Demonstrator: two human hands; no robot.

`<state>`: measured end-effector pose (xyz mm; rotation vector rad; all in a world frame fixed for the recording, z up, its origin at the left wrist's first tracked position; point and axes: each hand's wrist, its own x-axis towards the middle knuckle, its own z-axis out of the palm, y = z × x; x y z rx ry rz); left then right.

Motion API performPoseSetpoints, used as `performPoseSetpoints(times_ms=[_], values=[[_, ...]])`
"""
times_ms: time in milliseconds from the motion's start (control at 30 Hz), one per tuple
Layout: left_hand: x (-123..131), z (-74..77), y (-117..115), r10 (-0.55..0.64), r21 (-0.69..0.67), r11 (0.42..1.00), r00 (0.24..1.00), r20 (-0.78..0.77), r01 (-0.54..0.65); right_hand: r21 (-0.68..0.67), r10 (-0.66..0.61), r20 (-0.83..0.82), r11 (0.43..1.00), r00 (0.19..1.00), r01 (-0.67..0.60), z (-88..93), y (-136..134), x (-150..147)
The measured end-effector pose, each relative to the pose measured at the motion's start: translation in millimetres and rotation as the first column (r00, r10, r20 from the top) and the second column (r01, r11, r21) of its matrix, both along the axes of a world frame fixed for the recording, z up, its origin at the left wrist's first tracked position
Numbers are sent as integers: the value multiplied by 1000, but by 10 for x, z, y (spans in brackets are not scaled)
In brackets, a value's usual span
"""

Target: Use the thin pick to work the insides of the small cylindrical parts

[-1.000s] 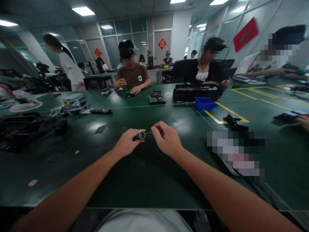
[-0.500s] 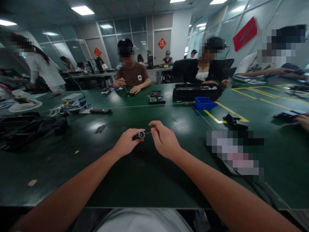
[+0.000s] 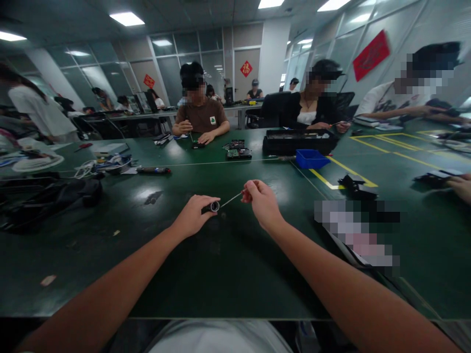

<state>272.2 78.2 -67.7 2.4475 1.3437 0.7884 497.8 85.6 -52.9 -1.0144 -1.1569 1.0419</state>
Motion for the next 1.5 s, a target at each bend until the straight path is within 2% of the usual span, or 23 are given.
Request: performPoseSetpoints(times_ms=[133,333,467,567,700,800,900,1033,1200,1400,1500], values=[[4,-15,2,30,-23,999,999,20,-30,110,-57,180,993,982,37,-59,-52,-39],[26,47,-60,88,-99,992,986,142,-75,175,-146,204,978,968,110,-13,-88,-52],[81,106,-127,67,-160,986,988,141,-44,268,-229,392,955,891,128,51,-138,-56],[161,160,-182,19,-184,983,998,68,-7,252,-215,490,963,845,99,62,-178,-67],[305,192,-212,-81,-214,976,984,-161,45,174,-120,511,984,851,34,41,-199,-81],[412,147,-183,-133,-205,976,952,-277,76,238,-150,533,971,833,23,25,-193,-79],[492,82,-128,-125,-178,982,925,-359,64,290,-176,530,957,830,18,16,-183,-64],[537,47,-56,-150,-183,980,904,-400,82,265,-140,523,964,841,-4,14,-179,-50],[468,96,2,-138,-193,979,911,-389,66,257,-134,557,966,820,-17,21,-177,-61],[252,174,52,-111,-252,968,926,-361,18,236,-133,592,972,794,-12,50,-199,-74],[108,202,89,-99,-280,960,957,-272,19,208,-113,596,978,795,-17,63,-214,-74]])
